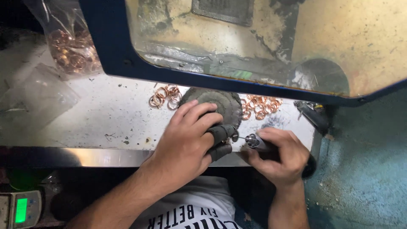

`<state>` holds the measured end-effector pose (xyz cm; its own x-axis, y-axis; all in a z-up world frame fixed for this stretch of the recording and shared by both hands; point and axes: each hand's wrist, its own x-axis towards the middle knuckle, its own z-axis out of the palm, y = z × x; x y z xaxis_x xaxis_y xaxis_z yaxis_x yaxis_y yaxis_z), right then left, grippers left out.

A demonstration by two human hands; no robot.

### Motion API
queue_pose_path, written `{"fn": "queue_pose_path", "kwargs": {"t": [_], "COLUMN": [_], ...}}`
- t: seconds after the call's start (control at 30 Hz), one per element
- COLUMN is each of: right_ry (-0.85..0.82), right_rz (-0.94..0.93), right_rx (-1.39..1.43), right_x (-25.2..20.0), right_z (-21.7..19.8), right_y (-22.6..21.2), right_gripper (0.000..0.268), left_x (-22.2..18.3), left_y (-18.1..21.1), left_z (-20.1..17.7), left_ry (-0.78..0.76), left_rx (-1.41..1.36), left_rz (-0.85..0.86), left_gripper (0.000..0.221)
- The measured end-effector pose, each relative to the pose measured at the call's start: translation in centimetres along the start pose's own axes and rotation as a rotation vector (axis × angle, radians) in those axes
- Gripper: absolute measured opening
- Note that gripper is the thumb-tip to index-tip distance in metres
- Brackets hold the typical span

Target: Polishing small metal rings using a stationary polishing wheel and a handheld rotary tool at a workbench.

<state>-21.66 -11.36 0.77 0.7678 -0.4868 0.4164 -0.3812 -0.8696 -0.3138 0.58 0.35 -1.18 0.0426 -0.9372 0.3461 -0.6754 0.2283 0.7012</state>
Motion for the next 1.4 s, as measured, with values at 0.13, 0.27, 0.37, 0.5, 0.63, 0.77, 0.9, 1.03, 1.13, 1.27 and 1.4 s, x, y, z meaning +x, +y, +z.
{"fn": "queue_pose_path", "kwargs": {"t": [0.13,0.27,0.37,0.5,0.63,0.77,0.9,1.03,1.13,1.27,1.4], "right_ry": [-0.037,-0.045,-0.048,-0.053,-0.044,-0.061,-0.078,-0.065,-0.060,-0.071,-0.090], "right_rz": [-0.017,-0.069,-0.070,-0.079,-0.087,-0.099,-0.111,-0.096,-0.090,-0.076,-0.026], "right_rx": [0.070,0.090,0.090,0.115,0.110,0.119,0.124,0.130,0.129,0.167,0.196], "right_x": [0.1,0.7,0.6,0.8,0.9,0.9,1.0,1.1,1.1,0.8,0.7], "right_z": [0.4,0.5,0.6,0.6,0.6,0.5,0.5,0.5,0.6,0.7,0.6], "right_y": [0.3,0.2,0.5,0.5,0.6,0.7,0.8,0.7,0.8,1.1,1.2], "right_gripper": [0.041,0.037,0.034,0.033,0.033,0.033,0.032,0.033,0.031,0.034,0.036], "left_x": [-0.2,-0.1,0.1,0.0,0.2,0.1,0.2,0.4,0.5,0.5,0.5], "left_y": [0.1,0.1,0.1,0.1,0.2,0.3,0.2,0.3,0.4,0.5,0.5], "left_z": [0.0,-0.1,-0.1,0.1,0.0,0.1,0.1,0.1,-0.1,-0.2,-0.3], "left_ry": [-0.017,-0.014,-0.018,-0.030,-0.012,-0.013,-0.024,-0.016,-0.013,-0.016,-0.029], "left_rx": [0.016,0.037,0.058,0.074,0.060,0.042,0.051,0.052,0.041,0.046,0.043], "left_rz": [0.003,0.016,0.030,0.028,0.031,0.020,0.026,0.023,0.022,0.029,0.021], "left_gripper": [0.009,0.011,0.011,0.010,0.006,0.007,0.007,0.007,0.008,0.009,0.007]}}
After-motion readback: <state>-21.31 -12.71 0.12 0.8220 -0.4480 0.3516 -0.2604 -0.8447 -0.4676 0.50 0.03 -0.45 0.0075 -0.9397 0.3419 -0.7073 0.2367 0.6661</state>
